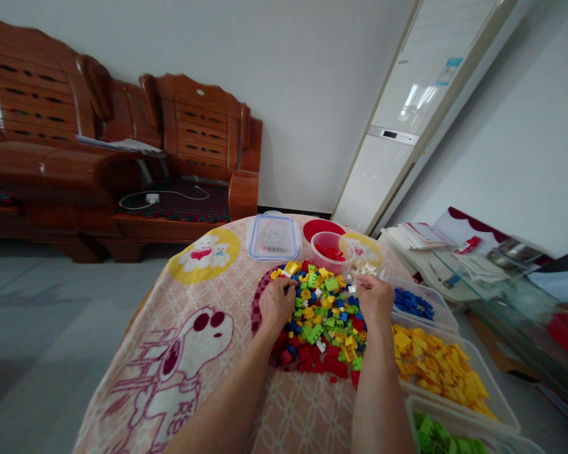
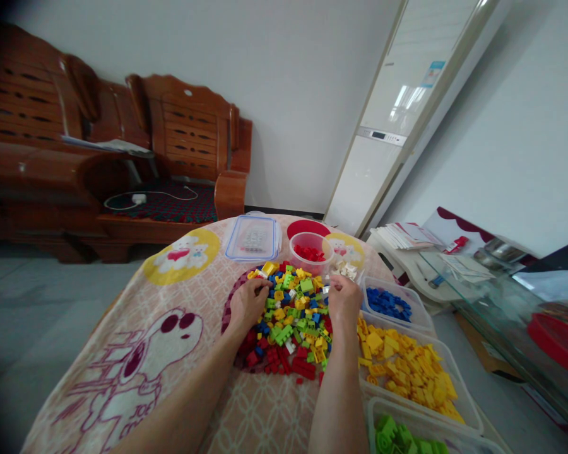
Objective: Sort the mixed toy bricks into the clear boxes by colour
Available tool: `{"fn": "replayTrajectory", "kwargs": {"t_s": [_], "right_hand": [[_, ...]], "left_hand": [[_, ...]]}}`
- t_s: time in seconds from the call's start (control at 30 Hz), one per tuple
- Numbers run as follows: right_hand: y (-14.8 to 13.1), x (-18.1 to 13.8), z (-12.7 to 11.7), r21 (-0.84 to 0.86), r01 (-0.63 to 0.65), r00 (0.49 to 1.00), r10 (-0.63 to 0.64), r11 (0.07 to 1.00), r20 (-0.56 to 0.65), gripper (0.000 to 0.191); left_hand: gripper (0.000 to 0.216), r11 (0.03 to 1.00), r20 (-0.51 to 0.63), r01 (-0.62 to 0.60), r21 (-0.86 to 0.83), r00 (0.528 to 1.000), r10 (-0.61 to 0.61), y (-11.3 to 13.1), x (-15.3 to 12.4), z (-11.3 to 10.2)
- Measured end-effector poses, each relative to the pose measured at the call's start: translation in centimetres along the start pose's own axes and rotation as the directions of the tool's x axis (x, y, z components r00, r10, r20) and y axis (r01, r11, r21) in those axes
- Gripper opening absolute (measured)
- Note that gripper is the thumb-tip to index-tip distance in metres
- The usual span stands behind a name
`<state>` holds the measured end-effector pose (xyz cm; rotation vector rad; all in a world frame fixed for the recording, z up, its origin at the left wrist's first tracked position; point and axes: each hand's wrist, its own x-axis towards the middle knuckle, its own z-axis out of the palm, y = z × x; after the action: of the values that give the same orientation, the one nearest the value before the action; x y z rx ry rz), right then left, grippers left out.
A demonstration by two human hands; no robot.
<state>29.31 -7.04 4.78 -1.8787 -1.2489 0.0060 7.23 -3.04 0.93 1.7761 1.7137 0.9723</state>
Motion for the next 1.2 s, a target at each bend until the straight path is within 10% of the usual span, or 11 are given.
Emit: {"fn": "replayTrajectory", "kwargs": {"t_s": [0.23, 0.5, 0.7, 0.87, 1.0, 1.2], "right_hand": [[2.6, 0.3, 0.8, 0.201, -0.141, 0.907, 0.208, 0.969, -0.366, 0.033], [1.6, 0.1, 0.1, 0.091, -0.194, 0.897, 0.214, 0.977, -0.387, 0.041], [-1.7, -0.4, 0.5, 0.144, 0.064, 0.994, -0.05, 0.988, -0.1, 0.031], [-3.6, -1.2, 2.9, 0.135, 0.276, 0.927, -0.301, 0.952, 0.226, 0.02], [-3.7, -2.0, 4.1, 0.06, 0.336, 0.864, -0.333, 0.94, 0.378, 0.023], [-1.6, -1.6, 3.1, -0.114, 0.263, 0.903, -0.203, 0.958, 0.378, 0.023]], "left_hand": [[0.025, 1.0, 0.001, -0.006, 0.014, 1.0, 0.006, 0.1, -0.1, 0.0], [0.026, 1.0, -0.003, 0.001, 0.006, 1.0, -0.001, 0.0, -0.1, -0.1], [0.025, 1.0, 0.004, 0.007, 0.02, 1.0, -0.007, 0.0, -0.1, 0.0], [0.026, 1.0, 0.002, -0.013, 0.024, 1.0, 0.013, -0.1, 0.0, 0.2], [0.026, 1.0, -0.002, -0.015, 0.022, 1.0, 0.015, -0.1, 0.0, 0.2], [0.026, 1.0, 0.015, -0.003, 0.01, 1.0, 0.003, 0.1, 0.0, 0.0]]}}
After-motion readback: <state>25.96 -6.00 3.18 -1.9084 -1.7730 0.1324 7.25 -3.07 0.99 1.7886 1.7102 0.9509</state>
